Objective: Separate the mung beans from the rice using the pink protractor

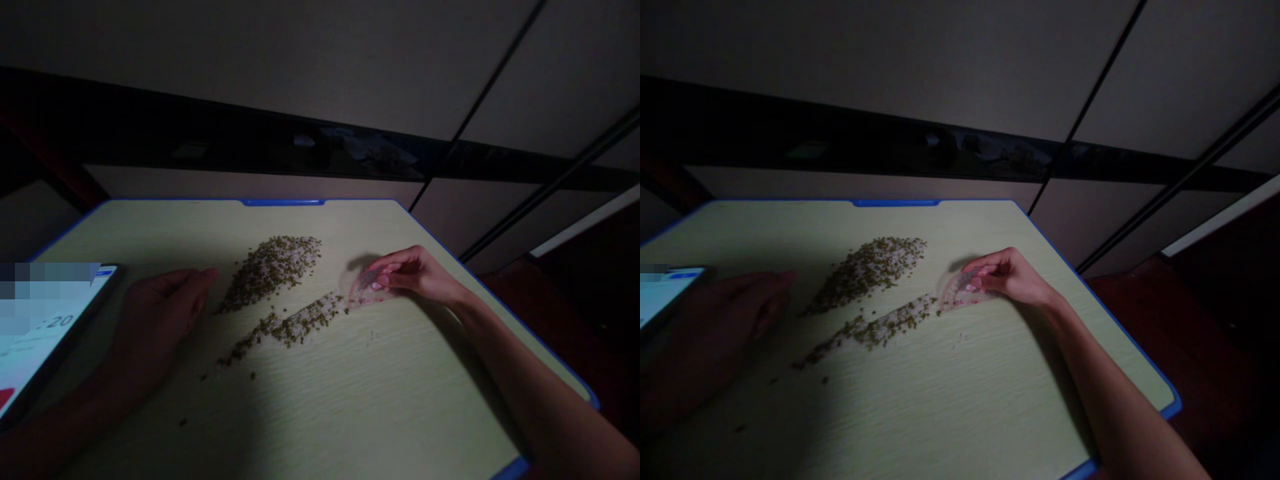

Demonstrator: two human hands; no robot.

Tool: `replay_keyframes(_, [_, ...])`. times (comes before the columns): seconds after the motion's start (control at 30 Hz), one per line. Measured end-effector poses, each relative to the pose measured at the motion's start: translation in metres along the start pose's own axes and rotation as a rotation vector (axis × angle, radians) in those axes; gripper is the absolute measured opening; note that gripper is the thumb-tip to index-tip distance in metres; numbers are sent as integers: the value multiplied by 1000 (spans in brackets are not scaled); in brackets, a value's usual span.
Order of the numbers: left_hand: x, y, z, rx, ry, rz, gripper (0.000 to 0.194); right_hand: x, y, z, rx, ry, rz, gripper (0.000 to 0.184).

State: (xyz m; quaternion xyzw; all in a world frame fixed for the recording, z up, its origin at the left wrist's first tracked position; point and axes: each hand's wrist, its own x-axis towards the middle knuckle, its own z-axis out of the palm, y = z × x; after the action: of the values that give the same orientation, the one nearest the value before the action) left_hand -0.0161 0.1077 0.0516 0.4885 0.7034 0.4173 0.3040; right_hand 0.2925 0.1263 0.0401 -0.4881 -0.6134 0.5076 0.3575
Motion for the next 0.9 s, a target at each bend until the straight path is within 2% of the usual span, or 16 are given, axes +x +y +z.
replay_keyframes(0.33, [0, -3, 0, -9, -7, 15, 36, -1, 2, 3, 15, -110, -1, 20])
replay_keyframes(0.5, [-1, -3, 0, -16, -16, 47, 38, -7, 7, 10, 14, -92, 3, 23])
replay_keyframes(0.7, [3, -11, 1, -64, -12, 113, 38, -22, 15, 25, 30, 29, -9, 25])
replay_keyframes(0.9, [6, -15, 1, -91, -32, 106, 39, -31, 9, 32, 13, 252, -9, 23])
